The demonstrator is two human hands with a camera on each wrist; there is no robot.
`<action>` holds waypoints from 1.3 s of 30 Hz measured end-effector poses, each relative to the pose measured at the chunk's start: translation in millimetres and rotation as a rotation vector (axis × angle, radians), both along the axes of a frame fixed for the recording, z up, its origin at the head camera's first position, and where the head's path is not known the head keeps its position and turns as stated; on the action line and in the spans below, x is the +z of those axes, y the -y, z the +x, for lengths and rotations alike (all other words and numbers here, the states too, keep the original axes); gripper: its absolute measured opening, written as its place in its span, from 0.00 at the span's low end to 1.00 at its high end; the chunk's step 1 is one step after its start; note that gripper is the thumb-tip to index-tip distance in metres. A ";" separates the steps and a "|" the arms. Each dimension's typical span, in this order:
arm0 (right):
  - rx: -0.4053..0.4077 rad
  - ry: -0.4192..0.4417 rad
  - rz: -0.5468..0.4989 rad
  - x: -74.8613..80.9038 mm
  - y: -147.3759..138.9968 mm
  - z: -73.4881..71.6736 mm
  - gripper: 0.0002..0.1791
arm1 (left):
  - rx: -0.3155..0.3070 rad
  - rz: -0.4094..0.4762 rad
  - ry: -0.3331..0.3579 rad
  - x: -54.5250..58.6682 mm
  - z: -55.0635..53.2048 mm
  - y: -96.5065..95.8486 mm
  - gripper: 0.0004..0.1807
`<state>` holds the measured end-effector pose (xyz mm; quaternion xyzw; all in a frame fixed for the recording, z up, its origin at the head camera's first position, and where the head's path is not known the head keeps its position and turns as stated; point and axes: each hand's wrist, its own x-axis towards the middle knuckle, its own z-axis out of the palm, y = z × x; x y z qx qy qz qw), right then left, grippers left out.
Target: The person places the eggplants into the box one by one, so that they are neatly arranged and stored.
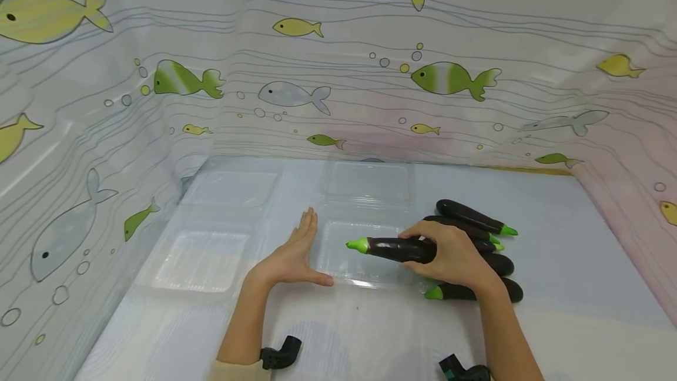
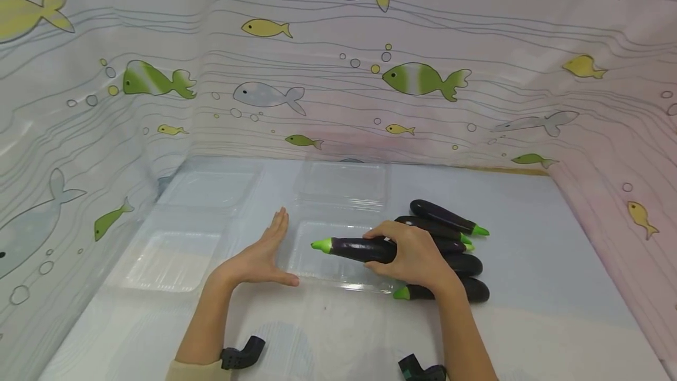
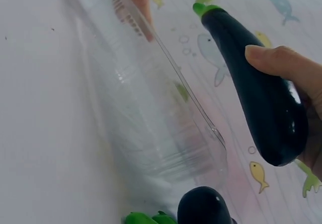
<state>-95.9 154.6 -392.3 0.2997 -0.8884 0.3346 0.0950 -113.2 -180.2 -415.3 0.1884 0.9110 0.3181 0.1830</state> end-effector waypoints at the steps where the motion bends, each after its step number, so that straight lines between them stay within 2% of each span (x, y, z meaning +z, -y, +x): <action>1: 0.002 -0.005 -0.002 -0.8 0.8 0.0 0.25 | -0.003 -0.004 -0.003 -0.3 -0.4 -0.4 0.78; 15: 0.076 -0.029 -0.049 -9.9 17.5 -2.1 0.25 | -0.008 -0.026 -0.005 -0.4 -1.8 -1.8 0.79; 28: 0.104 -0.064 -0.011 -21.9 37.4 -3.2 0.24 | -0.015 -0.010 -0.031 -1.0 -1.9 -2.2 0.78; 32: 0.115 -0.027 0.063 -26.9 46.5 -1.5 0.23 | -0.010 -0.011 -0.028 -0.9 -1.9 -1.9 0.78; 36: 0.117 0.065 0.145 -28.7 56.0 1.3 0.24 | 0.001 -0.029 -0.008 -0.8 -2.3 -2.3 0.79; 39: 0.111 0.146 0.162 -28.9 59.9 2.8 0.24 | 0.004 -0.034 -0.003 -0.4 -2.2 -3.0 0.79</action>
